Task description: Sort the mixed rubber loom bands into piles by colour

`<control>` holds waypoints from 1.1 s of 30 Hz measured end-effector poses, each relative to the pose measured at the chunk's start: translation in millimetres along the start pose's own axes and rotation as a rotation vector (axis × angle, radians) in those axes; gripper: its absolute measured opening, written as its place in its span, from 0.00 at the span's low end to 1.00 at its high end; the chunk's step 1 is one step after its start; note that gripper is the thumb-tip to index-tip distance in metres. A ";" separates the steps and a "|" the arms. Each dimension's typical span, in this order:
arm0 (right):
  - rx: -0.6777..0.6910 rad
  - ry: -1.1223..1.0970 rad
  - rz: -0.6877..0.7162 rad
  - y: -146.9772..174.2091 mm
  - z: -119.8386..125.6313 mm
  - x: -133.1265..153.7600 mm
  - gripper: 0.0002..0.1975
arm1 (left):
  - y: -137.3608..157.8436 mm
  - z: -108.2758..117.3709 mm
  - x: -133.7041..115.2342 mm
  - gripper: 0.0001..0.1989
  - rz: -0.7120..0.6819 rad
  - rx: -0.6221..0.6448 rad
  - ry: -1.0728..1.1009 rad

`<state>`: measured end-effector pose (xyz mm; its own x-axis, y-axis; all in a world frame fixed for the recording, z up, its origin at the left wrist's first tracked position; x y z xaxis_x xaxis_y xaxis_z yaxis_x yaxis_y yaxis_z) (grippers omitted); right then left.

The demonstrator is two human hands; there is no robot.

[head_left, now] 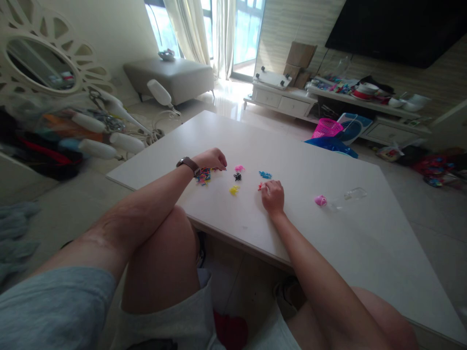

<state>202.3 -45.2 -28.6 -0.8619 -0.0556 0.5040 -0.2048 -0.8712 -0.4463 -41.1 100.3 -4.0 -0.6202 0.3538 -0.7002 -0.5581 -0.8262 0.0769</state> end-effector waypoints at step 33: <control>0.255 -0.041 0.373 19.1 -6.9 35.6 0.22 | -18.2 -87.4 -67.5 0.08 -0.384 0.264 0.216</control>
<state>164.5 -60.4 -24.3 -0.8349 -0.4032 0.3747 0.2416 -0.8801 -0.4086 59.1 53.1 -20.1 -0.2309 0.4884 -0.8415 -0.8608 -0.5058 -0.0573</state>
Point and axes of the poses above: each hand's wrist, its own y-axis away from the middle knuckle, its own z-axis out of the back of the hand, x = y × z, the point moved 8 cm from there along -y, towards the middle knuckle, and after that the axes turned 10 degrees about -z, right-handed, at the moved point
